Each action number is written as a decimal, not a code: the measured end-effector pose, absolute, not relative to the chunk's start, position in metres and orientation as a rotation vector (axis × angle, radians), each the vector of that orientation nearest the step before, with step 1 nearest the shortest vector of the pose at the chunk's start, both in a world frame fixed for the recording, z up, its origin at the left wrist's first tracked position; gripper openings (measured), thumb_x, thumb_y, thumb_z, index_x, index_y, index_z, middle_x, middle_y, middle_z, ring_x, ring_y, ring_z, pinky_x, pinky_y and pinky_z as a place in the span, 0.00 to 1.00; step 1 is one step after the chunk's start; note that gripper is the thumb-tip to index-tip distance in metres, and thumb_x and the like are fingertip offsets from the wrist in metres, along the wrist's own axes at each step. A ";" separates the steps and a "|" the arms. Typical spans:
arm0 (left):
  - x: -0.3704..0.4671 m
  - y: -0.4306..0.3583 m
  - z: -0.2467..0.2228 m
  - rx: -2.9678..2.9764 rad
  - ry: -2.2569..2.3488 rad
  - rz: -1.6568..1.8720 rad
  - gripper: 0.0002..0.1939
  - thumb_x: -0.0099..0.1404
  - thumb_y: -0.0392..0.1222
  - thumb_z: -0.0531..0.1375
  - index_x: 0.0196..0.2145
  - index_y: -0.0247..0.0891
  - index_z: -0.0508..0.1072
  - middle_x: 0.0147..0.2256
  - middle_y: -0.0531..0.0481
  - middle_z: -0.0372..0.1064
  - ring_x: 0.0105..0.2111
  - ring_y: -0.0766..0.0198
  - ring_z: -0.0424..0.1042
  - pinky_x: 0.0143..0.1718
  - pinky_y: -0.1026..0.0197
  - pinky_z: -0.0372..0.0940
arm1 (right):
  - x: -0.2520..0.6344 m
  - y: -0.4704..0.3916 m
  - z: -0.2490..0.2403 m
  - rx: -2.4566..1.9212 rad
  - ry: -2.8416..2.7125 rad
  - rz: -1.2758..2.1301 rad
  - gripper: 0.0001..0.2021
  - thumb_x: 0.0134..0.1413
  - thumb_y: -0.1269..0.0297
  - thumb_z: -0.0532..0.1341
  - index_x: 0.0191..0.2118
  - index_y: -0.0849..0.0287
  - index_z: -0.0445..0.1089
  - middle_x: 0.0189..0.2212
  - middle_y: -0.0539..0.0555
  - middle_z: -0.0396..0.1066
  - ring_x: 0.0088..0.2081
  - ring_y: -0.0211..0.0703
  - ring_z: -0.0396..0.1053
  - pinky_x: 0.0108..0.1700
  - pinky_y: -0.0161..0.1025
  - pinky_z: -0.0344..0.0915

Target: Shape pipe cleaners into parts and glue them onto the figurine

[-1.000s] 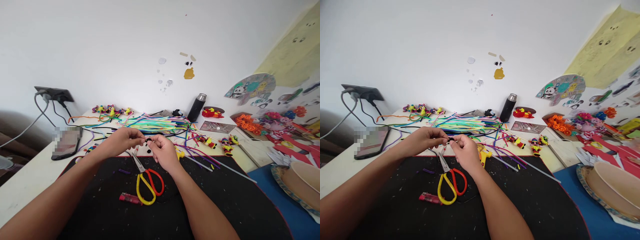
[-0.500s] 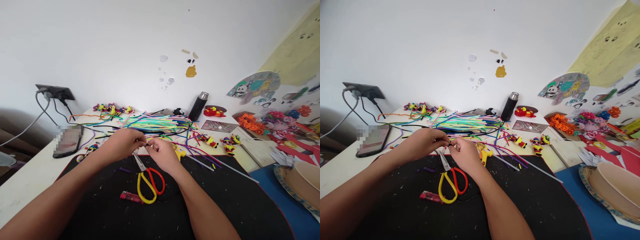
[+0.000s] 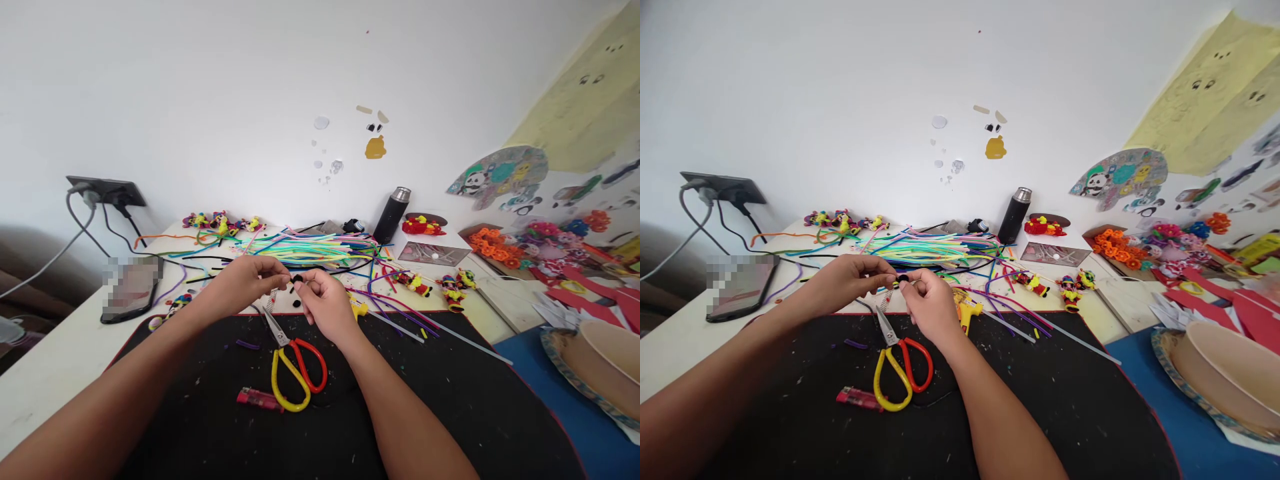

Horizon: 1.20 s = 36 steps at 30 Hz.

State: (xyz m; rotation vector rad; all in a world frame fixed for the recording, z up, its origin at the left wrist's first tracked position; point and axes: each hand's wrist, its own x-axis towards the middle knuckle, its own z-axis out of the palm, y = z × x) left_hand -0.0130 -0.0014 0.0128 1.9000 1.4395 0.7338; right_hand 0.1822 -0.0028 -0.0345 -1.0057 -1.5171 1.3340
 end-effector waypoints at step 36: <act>0.000 0.011 -0.055 2.068 1.645 0.106 0.12 0.62 0.43 0.56 0.31 0.42 0.80 0.30 0.47 0.81 0.30 0.54 0.76 0.30 0.58 0.59 | 0.190 0.001 -0.026 -0.933 -1.332 1.392 0.13 0.59 0.52 0.64 0.39 0.58 0.71 0.14 0.41 0.62 0.13 0.32 0.56 0.17 0.31 0.53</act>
